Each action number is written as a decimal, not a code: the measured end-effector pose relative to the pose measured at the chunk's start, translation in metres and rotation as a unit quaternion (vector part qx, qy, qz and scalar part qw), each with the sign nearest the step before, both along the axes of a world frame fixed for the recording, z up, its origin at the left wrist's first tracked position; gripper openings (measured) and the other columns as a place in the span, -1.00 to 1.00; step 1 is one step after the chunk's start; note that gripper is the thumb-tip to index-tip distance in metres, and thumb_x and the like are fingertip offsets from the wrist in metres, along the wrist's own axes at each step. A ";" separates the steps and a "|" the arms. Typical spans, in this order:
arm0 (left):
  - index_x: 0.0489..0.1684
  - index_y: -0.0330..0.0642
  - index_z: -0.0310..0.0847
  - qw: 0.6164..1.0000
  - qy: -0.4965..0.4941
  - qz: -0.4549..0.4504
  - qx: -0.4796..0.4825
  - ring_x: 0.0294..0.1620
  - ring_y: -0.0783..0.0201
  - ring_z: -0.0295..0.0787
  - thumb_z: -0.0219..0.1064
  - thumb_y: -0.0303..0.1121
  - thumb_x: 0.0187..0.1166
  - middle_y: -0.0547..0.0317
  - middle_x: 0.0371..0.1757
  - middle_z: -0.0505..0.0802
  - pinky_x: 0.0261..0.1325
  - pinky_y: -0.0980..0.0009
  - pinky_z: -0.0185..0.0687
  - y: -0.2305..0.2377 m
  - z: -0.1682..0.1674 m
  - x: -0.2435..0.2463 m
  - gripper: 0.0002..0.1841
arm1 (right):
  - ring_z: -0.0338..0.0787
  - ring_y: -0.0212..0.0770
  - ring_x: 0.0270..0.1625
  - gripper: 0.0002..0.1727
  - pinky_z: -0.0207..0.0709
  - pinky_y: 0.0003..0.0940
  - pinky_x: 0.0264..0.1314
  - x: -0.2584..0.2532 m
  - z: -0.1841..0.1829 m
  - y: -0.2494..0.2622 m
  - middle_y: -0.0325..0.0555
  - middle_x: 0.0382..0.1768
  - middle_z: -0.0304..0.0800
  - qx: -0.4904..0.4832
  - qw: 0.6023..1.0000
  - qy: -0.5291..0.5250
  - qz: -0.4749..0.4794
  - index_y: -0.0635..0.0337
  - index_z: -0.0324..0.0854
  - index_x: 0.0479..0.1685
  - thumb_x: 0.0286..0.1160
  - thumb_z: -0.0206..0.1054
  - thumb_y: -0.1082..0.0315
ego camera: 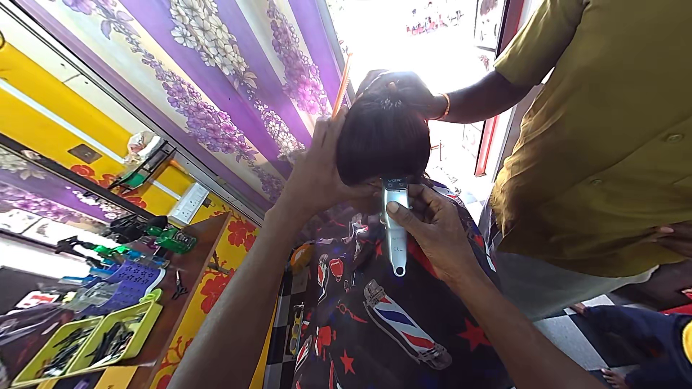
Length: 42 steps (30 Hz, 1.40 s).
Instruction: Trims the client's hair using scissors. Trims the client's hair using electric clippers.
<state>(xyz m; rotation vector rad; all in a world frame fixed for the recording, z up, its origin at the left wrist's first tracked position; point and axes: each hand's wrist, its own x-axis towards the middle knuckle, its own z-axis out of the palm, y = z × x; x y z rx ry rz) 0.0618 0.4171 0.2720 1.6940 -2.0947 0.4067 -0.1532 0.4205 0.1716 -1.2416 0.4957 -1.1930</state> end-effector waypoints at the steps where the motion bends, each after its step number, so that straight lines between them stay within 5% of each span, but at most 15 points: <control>1: 0.90 -0.18 -0.11 1.000 -0.003 0.000 -0.002 0.31 -0.15 0.70 0.64 0.40 -0.11 -0.23 0.69 0.37 0.09 -0.11 0.73 0.000 0.000 0.000 0.45 | 0.89 -0.24 -0.17 -0.61 0.83 -0.39 -0.14 0.000 0.000 0.000 -0.09 -0.09 0.87 0.005 1.000 0.003 -0.001 0.19 0.63 0.25 0.49 0.52 0.30; 18: 0.91 -0.15 -0.13 1.000 -0.008 0.011 -0.003 0.09 -0.15 0.78 0.67 0.41 -0.14 -0.23 0.65 0.39 -0.07 -0.12 0.76 0.002 -0.001 0.000 0.48 | 0.90 -0.23 -0.15 -0.60 0.83 -0.39 -0.12 0.000 0.000 0.000 -0.07 -0.04 0.86 0.011 1.000 -0.004 0.008 0.19 0.62 0.28 0.48 0.52 0.35; 21: 0.89 -0.19 -0.11 1.000 -0.005 0.007 -0.004 0.22 -0.14 0.75 0.67 0.37 -0.12 -0.23 0.69 0.37 0.02 -0.09 0.76 0.002 0.000 0.000 0.45 | 0.89 -0.25 -0.19 -0.60 0.82 -0.41 -0.15 0.000 -0.001 0.000 -0.08 -0.09 0.87 0.018 1.000 -0.003 0.005 0.20 0.63 0.26 0.47 0.53 0.33; 42: 0.90 -0.19 -0.10 1.000 -0.010 0.017 -0.010 0.22 -0.15 0.74 0.67 0.37 -0.12 -0.25 0.66 0.41 0.03 -0.08 0.76 0.003 -0.003 0.002 0.45 | 0.89 -0.24 -0.20 -0.63 0.82 -0.40 -0.16 0.001 -0.001 -0.003 -0.07 -0.13 0.88 0.010 1.000 0.002 0.007 0.19 0.66 0.22 0.49 0.52 0.27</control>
